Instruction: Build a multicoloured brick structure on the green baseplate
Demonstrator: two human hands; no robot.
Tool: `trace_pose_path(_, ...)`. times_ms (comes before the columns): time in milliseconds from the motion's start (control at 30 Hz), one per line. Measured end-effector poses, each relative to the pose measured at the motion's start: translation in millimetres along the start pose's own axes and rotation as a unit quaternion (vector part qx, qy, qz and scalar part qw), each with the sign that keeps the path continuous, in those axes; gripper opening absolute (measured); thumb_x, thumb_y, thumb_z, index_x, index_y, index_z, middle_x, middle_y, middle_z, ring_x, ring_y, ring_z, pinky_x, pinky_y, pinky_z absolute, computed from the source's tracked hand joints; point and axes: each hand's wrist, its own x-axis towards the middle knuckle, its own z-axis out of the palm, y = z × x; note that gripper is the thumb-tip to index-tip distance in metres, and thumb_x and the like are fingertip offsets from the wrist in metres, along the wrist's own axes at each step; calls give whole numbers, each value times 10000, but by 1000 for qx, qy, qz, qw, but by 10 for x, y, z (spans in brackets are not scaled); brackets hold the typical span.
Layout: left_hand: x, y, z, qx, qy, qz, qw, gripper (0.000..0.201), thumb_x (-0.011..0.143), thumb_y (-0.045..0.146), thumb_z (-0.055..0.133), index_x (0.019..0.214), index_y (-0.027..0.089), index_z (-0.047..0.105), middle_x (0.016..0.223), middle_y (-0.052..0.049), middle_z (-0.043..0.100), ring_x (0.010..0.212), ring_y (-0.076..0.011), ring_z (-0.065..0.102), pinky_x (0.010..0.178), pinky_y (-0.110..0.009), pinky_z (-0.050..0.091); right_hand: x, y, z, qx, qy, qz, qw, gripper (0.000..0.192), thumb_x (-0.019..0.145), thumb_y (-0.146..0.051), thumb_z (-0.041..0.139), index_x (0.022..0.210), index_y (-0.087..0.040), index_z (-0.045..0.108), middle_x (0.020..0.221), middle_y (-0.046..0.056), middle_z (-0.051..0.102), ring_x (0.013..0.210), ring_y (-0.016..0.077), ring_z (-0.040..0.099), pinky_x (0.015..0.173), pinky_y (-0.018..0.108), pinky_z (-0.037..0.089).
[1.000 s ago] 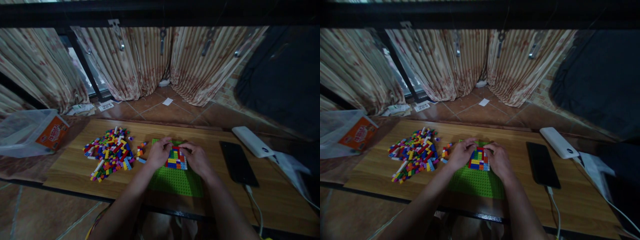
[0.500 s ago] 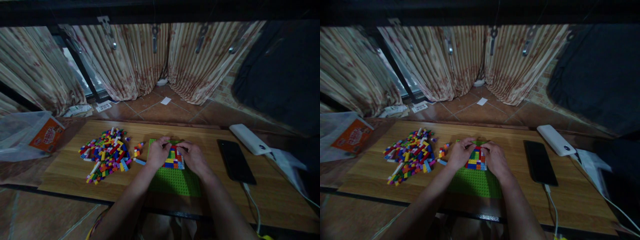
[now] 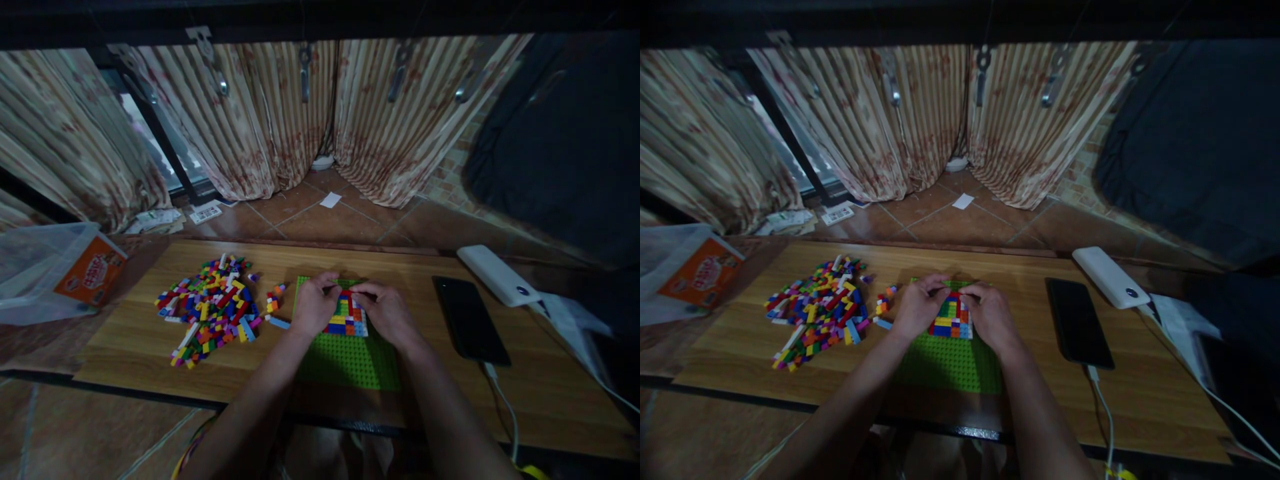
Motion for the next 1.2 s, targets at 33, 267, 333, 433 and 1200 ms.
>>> trace_pose_path(33, -1, 6, 2, 3, 1, 0, 1000, 279, 819, 127, 594, 1079, 148, 692, 1008, -92, 754, 907, -188, 713, 869, -310, 549, 3, 4, 3, 0, 1, 5, 1000, 221, 835, -289, 564, 918, -211, 754, 931, 50, 738, 857, 198, 666, 831, 338, 483)
trace_pose_path(267, -10, 31, 42, 28, 24, -11, 999, 275, 813, 97, 595, 1060, 157, 699, 994, -77, 757, 906, -171, 711, 883, -309, 551, 12, 33, 32, 17, 2, 12, 1000, 222, 832, -280, 560, 917, -202, 750, 949, 62, 755, 862, 210, 682, 832, 357, 503)
trace_pose_path(333, -16, 41, 50, 31, 29, -11, 999, 277, 812, 85, 590, 1057, 158, 699, 987, -73, 757, 916, -168, 710, 902, -312, 546, 9, 28, 38, 21, 8, 11, 1000, 214, 830, -274, 559, 902, -206, 749, 949, 59, 756, 861, 206, 685, 823, 349, 506)
trace_pose_path(433, -30, 57, 53, 32, 30, -5, 999, 270, 815, 77, 584, 1049, 147, 698, 999, -83, 755, 930, -173, 710, 918, -317, 541, 6, 9, 40, 23, 9, 15, 1000, 207, 825, -261, 557, 891, -206, 745, 938, 57, 755, 864, 203, 685, 825, 345, 503)
trace_pose_path(1200, -108, 73, 3, 40, 15, 17, 999, 282, 934, 144, 432, 1107, 184, 650, 1055, -52, 742, 1029, -180, 679, 972, -321, 507, -34, -33, -2, -25, 25, 16, 999, 401, 930, -439, 403, 876, -204, 722, 819, 41, 721, 756, 183, 634, 691, 289, 440)
